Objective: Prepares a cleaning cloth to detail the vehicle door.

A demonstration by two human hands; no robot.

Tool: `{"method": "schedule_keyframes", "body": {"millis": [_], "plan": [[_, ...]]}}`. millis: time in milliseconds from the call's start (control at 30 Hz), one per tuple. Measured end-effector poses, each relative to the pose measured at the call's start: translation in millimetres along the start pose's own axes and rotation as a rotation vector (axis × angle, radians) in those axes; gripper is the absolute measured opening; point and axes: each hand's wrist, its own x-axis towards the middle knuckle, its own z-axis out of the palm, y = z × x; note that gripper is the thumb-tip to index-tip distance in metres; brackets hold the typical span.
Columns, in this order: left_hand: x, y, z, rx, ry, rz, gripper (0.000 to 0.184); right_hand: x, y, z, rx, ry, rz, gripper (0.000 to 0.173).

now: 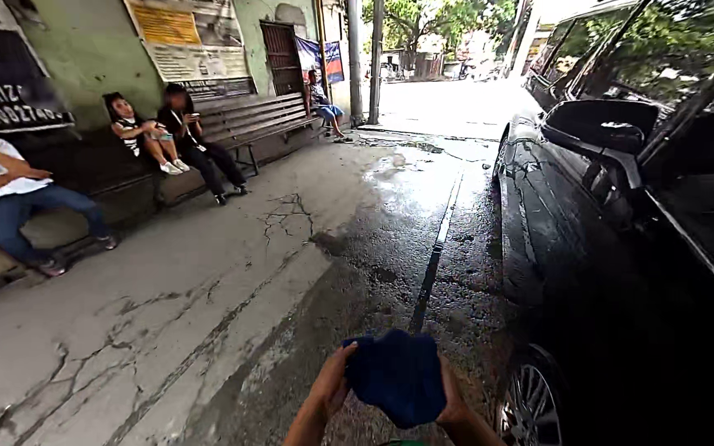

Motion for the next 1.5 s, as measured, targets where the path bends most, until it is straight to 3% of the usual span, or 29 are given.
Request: {"method": "schedule_keyframes", "body": {"millis": [133,233,300,333,400,467,533,600,667,733,867,967,1067,1167,1233,1333,1500], "plan": [[99,35,-25,-0.156,0.165,-0.140,0.050,108,-74,46,-0.133,-0.005,0.106,0.048],[179,55,-7,-0.360,0.103,-0.244,0.052,203,-104,77,-0.075,-0.183,0.147,0.041],[223,71,7,-0.421,-0.021,-0.143,0.052,271,-119,86,-0.054,-0.309,0.149,0.037],[244,80,8,-0.338,-0.077,-0.013,0.048,305,-129,88,-0.086,-0.309,0.141,0.038],[294,108,5,-0.038,-0.071,0.177,0.034,373,-154,85,-0.295,-0.158,0.117,0.045],[370,153,20,-0.151,-0.129,0.148,0.033,443,-187,68,-0.641,0.022,0.047,0.048],[442,206,52,-0.399,-0.297,-0.077,0.055,497,-228,35,-0.870,0.069,-0.066,0.049],[502,252,78,-0.381,-0.424,-0.192,0.062,533,-271,9,-0.875,0.189,-0.131,0.051],[558,282,101,-0.230,-0.340,-0.213,0.059,557,-303,-26,-0.855,0.341,-0.116,0.052],[625,296,128,-0.143,-0.299,-0.233,0.054,577,-318,-82,-0.956,0.396,-0.049,0.058],[777,288,195,-0.198,-0.436,-0.222,0.033,603,-312,-161,-1.144,0.370,0.290,0.054],[876,286,254,-0.091,-0.351,-0.256,0.024,670,-382,-205,-1.296,0.311,0.452,0.063],[955,313,312,-0.054,-0.340,-0.206,0.025,765,-490,-197,-1.493,0.241,0.609,0.077],[1026,365,373,0.043,-0.309,-0.097,0.022,836,-578,-159,-1.230,-0.005,0.510,0.064],[1076,396,401,0.065,-0.253,-0.055,0.024,866,-613,-141,-0.949,0.068,0.519,0.061],[1162,421,419,0.030,-0.219,-0.042,0.024,930,-671,-165,-1.010,0.208,0.633,0.069],[1313,419,434,0.012,-0.137,-0.170,0.027,1034,-778,-234,-1.210,0.471,0.324,0.052]]}}
